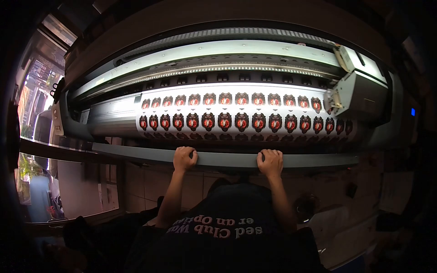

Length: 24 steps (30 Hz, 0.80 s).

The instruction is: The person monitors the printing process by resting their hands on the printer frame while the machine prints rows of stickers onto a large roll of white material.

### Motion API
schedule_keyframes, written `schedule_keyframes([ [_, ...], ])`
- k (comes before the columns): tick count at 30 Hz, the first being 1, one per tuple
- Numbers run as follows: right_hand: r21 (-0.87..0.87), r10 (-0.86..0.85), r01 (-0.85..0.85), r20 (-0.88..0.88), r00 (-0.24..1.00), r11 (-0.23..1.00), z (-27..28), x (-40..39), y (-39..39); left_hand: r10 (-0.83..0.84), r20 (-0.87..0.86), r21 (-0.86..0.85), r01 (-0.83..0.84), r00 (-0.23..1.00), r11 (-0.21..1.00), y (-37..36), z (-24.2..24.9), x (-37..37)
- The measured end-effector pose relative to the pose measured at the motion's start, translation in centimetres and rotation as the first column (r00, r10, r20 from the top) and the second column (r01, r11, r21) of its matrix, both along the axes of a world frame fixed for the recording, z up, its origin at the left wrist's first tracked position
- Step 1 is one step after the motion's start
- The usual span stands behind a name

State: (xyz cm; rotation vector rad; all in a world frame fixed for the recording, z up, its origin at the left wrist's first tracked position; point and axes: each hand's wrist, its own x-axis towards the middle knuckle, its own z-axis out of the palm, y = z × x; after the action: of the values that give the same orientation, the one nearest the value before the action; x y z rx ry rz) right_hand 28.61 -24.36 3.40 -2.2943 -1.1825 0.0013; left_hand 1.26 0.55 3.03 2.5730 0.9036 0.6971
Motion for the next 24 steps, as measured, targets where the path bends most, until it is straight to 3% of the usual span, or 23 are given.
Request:
schedule_keyframes([
  [24, -0.063, -0.016, 0.016, -0.004, 1.0, 0.998, -0.07, 0.04, 0.1, 0.018, -0.063, -0.024, -0.02, 0.998, 1.0, 0.06, -0.09, -0.11],
])
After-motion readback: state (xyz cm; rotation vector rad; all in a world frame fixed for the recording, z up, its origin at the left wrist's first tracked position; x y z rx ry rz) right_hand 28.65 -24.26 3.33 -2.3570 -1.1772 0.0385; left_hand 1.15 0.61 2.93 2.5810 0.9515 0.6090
